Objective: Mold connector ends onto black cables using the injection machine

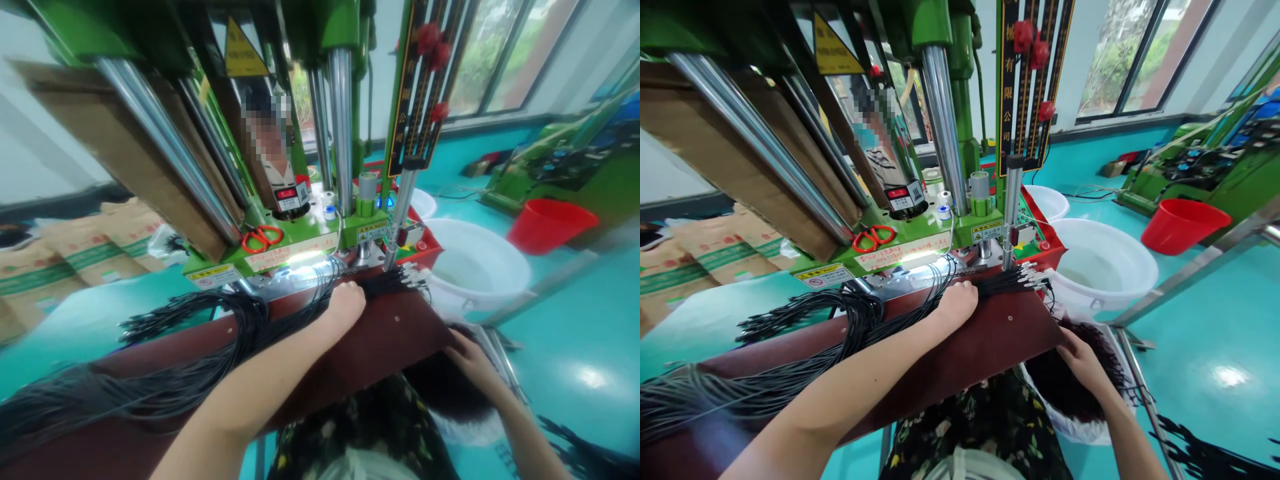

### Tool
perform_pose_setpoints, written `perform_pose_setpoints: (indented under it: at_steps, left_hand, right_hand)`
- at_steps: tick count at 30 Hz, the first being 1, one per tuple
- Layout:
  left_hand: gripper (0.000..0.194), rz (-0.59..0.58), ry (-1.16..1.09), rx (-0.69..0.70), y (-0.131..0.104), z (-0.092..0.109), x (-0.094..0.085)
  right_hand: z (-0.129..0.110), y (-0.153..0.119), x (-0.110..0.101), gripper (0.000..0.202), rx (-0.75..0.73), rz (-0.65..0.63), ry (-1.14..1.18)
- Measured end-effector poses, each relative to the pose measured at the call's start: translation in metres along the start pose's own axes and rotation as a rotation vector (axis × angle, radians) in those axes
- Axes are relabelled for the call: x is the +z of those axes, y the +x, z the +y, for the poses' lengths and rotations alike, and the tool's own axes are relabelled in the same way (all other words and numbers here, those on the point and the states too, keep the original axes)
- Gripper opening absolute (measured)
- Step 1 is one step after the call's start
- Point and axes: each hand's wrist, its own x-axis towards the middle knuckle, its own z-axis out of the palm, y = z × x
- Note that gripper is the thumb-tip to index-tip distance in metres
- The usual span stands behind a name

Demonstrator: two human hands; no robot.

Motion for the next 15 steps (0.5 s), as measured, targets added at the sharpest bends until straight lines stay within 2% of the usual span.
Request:
perform_pose_setpoints:
  at_steps: [5,8,10,12,15]
  left_hand:
    - [0.024,-0.036,-0.019,0.017,0.003,-0.004,-0.012]
    - [0.02,-0.08,-0.04,0.025,0.005,-0.012,-0.022]
    - [0.018,-0.064,-0.059,0.066,0.003,-0.019,-0.028]
    - [0.018,0.051,-0.058,0.112,-0.003,-0.025,-0.031]
    - [0.02,0.295,-0.049,0.12,-0.017,-0.031,-0.031]
  right_hand:
    - [0.002,-0.003,-0.009,0.04,0.042,0.029,-0.013]
    - [0.004,-0.001,-0.013,0.038,0.031,0.04,-0.002]
    - [0.004,0.0,-0.015,0.038,0.022,0.045,-0.004]
    - [0.004,0.001,-0.017,0.037,0.015,0.061,-0.027]
    - [0.0,0.001,-0.021,0.034,-0.017,0.129,-0.126]
